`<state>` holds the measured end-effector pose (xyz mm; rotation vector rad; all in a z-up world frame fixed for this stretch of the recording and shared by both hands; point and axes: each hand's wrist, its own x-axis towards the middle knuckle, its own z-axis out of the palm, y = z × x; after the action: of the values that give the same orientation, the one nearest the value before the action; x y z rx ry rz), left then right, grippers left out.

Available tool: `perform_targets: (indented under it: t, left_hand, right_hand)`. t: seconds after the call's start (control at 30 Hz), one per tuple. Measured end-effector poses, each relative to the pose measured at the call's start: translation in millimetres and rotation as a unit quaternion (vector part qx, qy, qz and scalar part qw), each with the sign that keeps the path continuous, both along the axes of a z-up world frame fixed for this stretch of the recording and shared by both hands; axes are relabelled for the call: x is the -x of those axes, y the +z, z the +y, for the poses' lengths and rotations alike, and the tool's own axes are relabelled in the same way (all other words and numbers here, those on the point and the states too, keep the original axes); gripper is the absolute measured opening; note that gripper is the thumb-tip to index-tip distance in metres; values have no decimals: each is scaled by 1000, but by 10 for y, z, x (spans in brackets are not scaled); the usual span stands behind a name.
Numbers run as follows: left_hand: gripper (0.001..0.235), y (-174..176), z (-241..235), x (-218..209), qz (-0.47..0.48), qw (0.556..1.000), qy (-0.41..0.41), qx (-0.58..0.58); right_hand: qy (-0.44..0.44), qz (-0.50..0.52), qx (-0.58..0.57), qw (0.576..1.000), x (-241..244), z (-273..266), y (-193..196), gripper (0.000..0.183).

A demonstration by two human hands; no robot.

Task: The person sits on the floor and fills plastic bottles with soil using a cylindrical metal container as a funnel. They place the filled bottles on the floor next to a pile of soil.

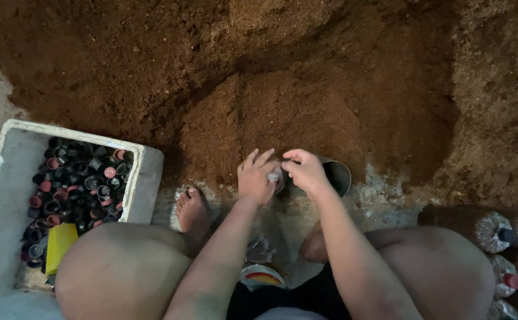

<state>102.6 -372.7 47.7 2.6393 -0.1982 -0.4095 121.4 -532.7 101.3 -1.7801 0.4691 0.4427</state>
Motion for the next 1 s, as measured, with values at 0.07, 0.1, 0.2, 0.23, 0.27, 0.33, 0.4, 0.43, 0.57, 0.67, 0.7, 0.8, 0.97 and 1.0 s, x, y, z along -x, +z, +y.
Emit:
perform_targets:
  t: [0.07,0.1,0.2,0.23,0.27,0.33,0.4,0.43,0.57,0.67,0.7,0.8,0.97,1.0]
  left_hand:
    - [27,-146,-23,-12,-13,1000,4,2]
    - [16,-219,-42,-18,-26,1000,7,6]
    - [13,-202,-54,24,-58,998,6,-10]
    - [13,-253,-53,29,-58,998,6,-10]
    - [18,-305,-52,33,-75,997,1,-19]
    - [23,-279,-51,35,-94,995,-5,-28]
    - [24,-125,-51,48,-91,996,-4,-19]
    - [24,-106,-50,49,-90,996,-3,-19]
    - [21,78,-63,42,-83,996,-8,-22]
    - [24,233,-47,33,-48,999,0,-7]
    - [25,276,-46,26,-27,1000,5,4]
    - [53,179,-50,-1,-25,1000,-1,-3]
    - [33,33,-115,-43,-16,999,6,-41]
    - [30,0,-131,-56,-8,999,18,-44]
  right_hand:
    - [-35,-4,-5,999,8,93,35,45]
    - [-71,-8,-9,997,13,133,54,47]
    - [38,38,131,990,-24,100,-151,30]
    - [39,38,131,990,-14,117,-29,30]
    - [107,25,177,978,-5,135,94,32]
    - [174,12,222,959,21,182,354,35]
    - [233,6,197,952,66,245,627,42]
    - [234,6,198,952,72,217,527,42]
    - [279,-80,238,927,90,213,411,43]
    - [314,-98,283,901,112,244,412,33]
    - [328,-109,291,892,119,237,396,29]
    - [332,-133,287,889,79,223,263,24]
    - [235,-148,207,938,145,110,-54,21]
    - [182,-155,185,953,181,104,-71,19]
